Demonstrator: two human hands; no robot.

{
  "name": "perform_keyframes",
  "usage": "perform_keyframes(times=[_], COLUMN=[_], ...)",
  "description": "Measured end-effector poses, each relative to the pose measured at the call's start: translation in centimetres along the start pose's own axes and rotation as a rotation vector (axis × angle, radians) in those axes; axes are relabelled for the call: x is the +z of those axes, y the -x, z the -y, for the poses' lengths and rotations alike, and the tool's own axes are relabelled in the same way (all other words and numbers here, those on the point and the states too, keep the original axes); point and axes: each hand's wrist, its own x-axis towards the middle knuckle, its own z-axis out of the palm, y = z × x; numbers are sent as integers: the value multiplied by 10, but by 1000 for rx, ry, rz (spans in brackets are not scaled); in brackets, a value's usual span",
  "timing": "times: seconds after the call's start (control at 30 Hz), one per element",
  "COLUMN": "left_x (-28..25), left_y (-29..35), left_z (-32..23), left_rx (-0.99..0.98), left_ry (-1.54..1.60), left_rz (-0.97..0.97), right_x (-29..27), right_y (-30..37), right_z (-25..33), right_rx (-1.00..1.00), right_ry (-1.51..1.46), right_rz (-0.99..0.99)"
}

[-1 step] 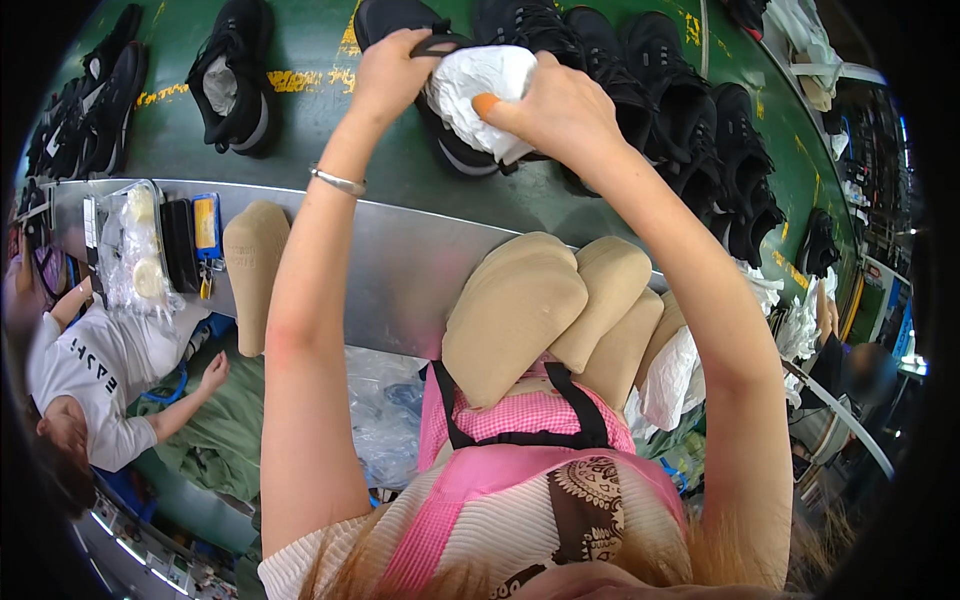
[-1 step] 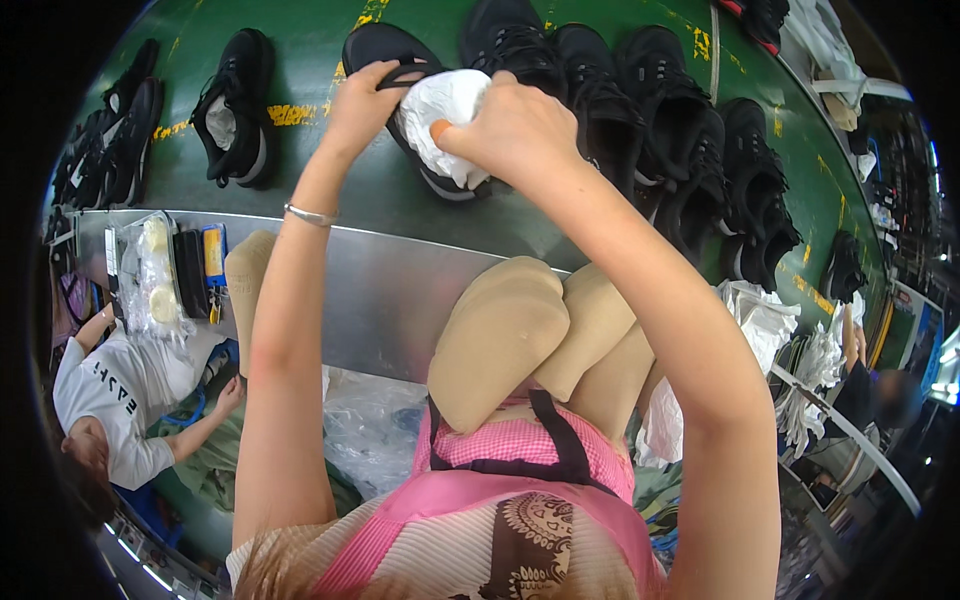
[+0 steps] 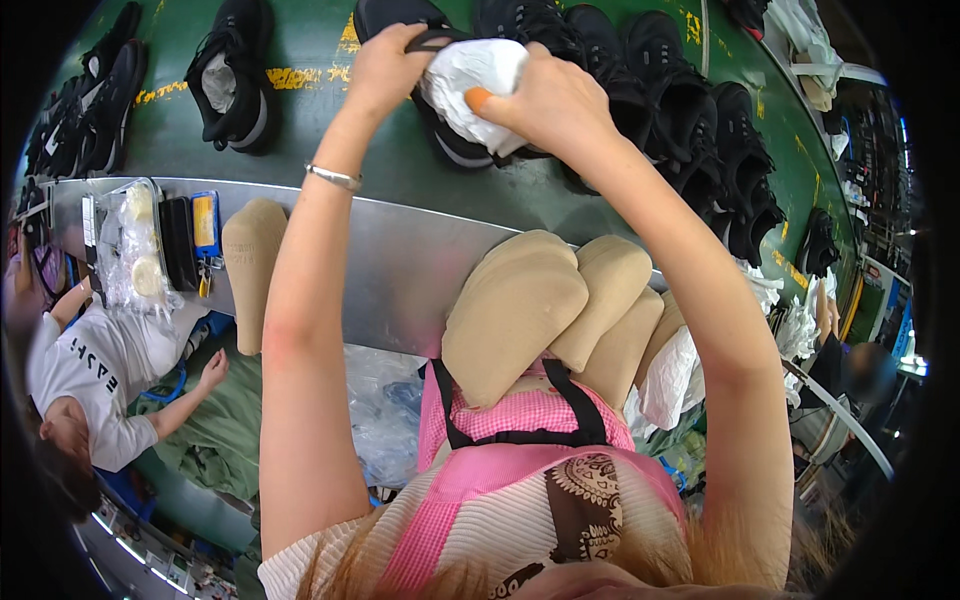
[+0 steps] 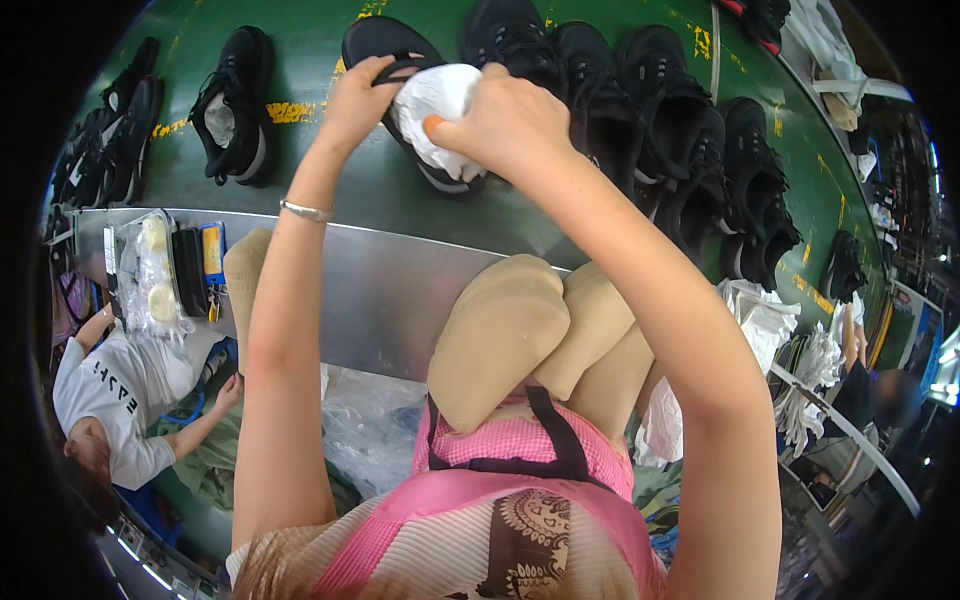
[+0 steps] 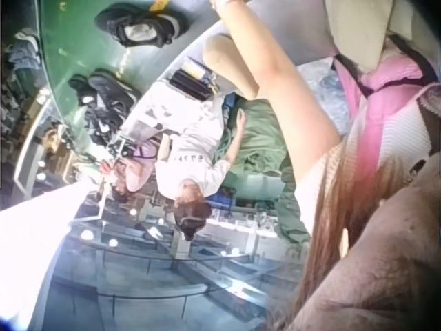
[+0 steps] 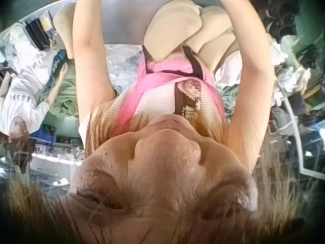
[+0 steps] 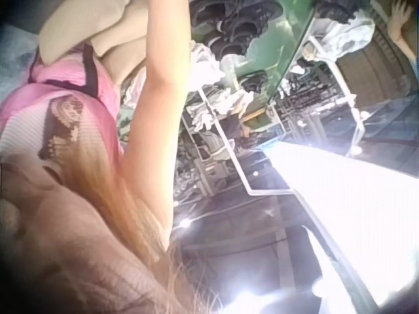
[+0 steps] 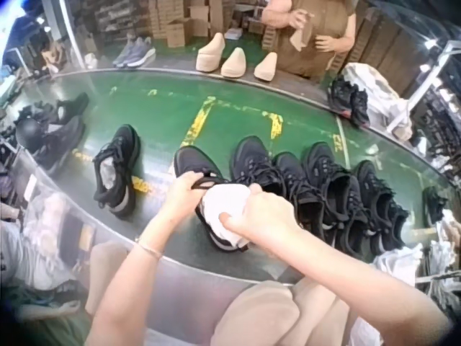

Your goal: The person repeatedly picks up white tissue paper, crumples it, and inserts it into black shoes on a conveyor belt. They also handle beige shoe trees, placing them on the belt and occasionally wrapping them in paper.

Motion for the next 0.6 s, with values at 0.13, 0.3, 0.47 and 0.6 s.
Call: perform_keyframes(times=[0.13,0.3,0.47,0.6], left_x=[-17,-41,-61,-54], left_y=[-7,-4,9,20], left_z=[0,-22,-41,-21], left_rx=[-100,-326,-508,-253], left_ry=[-17,145,159,154], left_rz=[25,137,443,358], right_x=[27,5,13,21], right_y=[-10,-5,-19,-36], right_z=[3,6,-32,-24], right_rx=[-45,-110,-379,-340], right_ry=[-56,-58,-346,-286], right_rz=[-34,295,362,499])
